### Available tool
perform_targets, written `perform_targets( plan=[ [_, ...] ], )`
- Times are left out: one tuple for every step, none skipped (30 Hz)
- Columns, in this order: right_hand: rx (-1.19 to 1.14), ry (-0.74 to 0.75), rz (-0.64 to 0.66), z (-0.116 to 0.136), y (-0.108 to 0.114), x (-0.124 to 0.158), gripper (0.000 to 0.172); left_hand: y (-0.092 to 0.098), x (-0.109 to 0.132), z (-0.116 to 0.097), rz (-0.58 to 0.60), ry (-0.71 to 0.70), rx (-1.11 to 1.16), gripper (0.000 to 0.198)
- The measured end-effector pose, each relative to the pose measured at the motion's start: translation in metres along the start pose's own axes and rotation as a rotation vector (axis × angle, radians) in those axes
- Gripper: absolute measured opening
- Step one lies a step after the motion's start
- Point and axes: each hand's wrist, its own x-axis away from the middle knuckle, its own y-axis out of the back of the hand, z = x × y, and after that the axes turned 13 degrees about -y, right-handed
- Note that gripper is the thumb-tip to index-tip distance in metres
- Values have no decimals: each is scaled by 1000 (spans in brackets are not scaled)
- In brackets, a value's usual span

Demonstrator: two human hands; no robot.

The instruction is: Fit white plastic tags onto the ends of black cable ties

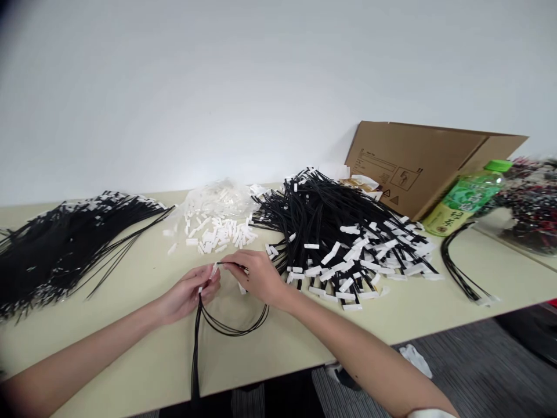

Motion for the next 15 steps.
perform_targets(
  plan=[
    [41,22,-22,-1,1,0,15,0,-1,0,-12,-4,9,30],
    [89,50,-53,-2,2,-1,15,0,-1,0,-28,-11,20,30],
    [137,80,-83,-2,4,-1,16,-1,-2,1,-48,-19,32,31],
    [179,109,-109,-1,5,-1,16,-1,-2,1,-69,-26,45,31],
    [208,137,-129,2,6,-1,16,-1,-3,1,-92,-34,62,31],
    [224,161,-137,5,7,-1,17,-1,-4,1,-115,-45,83,30],
    [226,183,-133,8,7,0,17,-1,-4,2,-139,-59,108,29],
    [221,204,-118,12,7,1,17,-1,-5,2,-163,-76,136,27],
    [214,226,-92,15,5,3,17,-1,-5,3,-188,-96,164,26],
    [207,247,-64,17,3,5,18,0,-6,3,-211,-118,185,24],
    [205,265,-35,19,1,6,18,0,-7,3,-227,-137,199,24],
    [209,279,-13,19,-2,8,18,1,-7,4,-239,-150,207,24],
    [215,287,2,19,-5,10,18,1,-8,4,-246,-159,211,24],
    [224,291,14,18,-7,11,18,1,-9,4,-250,-165,216,24],
    [233,293,22,16,-10,12,18,2,-9,4,-252,-171,224,25]
  ],
)
